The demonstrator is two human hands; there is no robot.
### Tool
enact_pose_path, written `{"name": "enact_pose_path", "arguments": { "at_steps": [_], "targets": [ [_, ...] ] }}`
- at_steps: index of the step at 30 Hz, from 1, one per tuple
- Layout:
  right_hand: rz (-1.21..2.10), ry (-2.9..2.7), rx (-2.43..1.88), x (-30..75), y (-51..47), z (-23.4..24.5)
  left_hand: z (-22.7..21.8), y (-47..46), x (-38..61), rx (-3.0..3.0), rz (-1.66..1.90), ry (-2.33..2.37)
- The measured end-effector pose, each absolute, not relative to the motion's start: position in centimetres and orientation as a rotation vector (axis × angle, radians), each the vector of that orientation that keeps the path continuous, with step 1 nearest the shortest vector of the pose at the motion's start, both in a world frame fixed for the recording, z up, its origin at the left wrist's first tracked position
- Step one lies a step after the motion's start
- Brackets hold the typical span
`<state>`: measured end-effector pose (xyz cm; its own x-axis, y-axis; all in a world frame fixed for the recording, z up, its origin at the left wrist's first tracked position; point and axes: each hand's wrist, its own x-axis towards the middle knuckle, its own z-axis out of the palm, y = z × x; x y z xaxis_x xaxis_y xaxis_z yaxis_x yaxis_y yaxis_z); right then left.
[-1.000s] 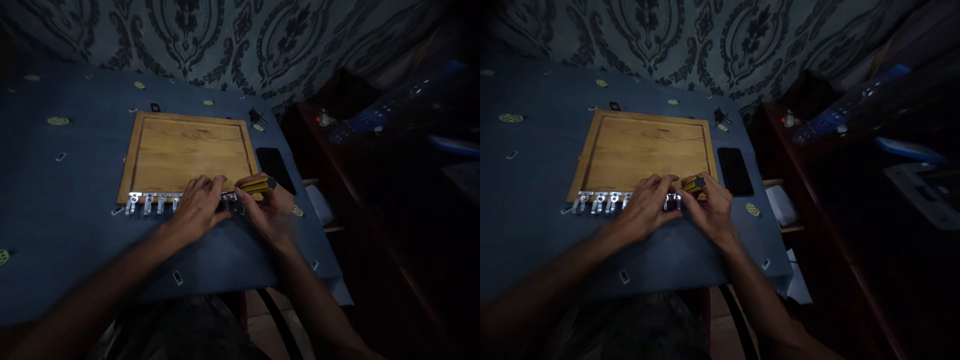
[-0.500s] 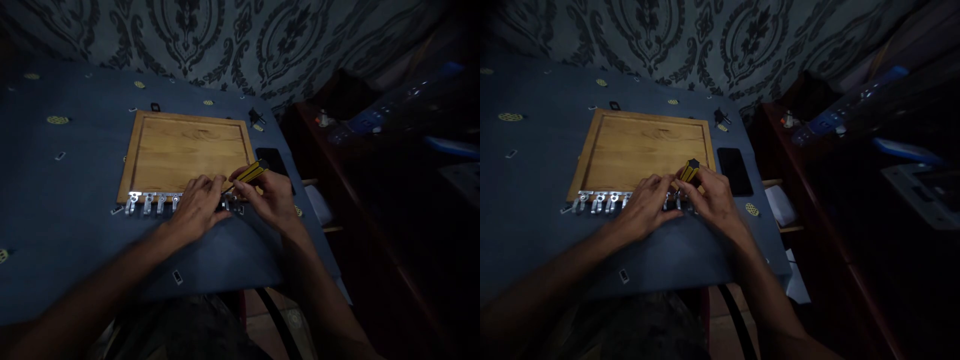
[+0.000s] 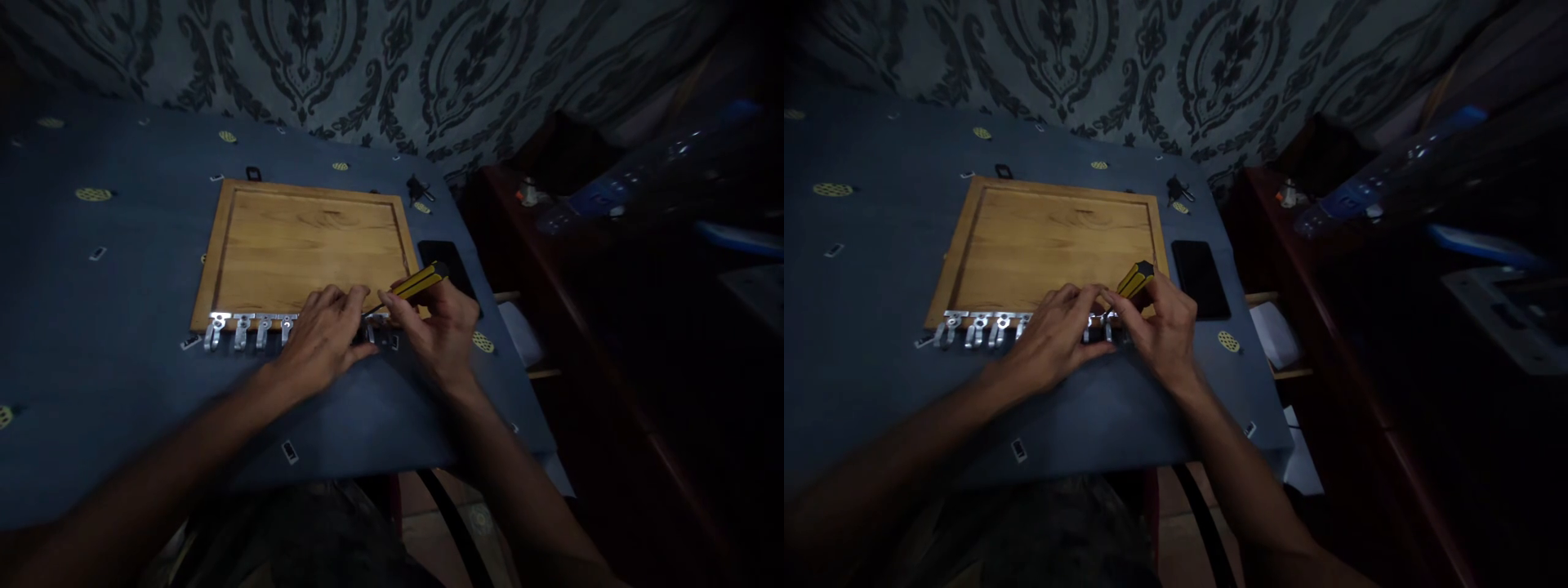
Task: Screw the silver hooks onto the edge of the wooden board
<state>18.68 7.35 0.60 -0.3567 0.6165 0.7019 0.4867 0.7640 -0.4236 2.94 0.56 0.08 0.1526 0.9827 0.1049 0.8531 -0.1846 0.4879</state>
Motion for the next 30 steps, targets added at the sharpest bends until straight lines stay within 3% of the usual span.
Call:
{"name": "enact_pose_path", "arguments": {
  "at_steps": [8, 15, 30],
  "targets": [
    [0.038, -1.880, -0.870, 17.8, 6.0, 0.0, -0.2, 0.6, 3.0, 2.117, 0.600, 1.752],
    [0.261, -1.912, -0.822, 18.4, 6.8, 0.1, -0.3, 0.6, 3.0, 2.102, 0.641, 1.758],
    [0.340, -2.179, -0.598, 19.3, 8.4, 1.3, -0.5, 0.6, 2.9, 2.084, 0.685, 1.765]
  ]
}}
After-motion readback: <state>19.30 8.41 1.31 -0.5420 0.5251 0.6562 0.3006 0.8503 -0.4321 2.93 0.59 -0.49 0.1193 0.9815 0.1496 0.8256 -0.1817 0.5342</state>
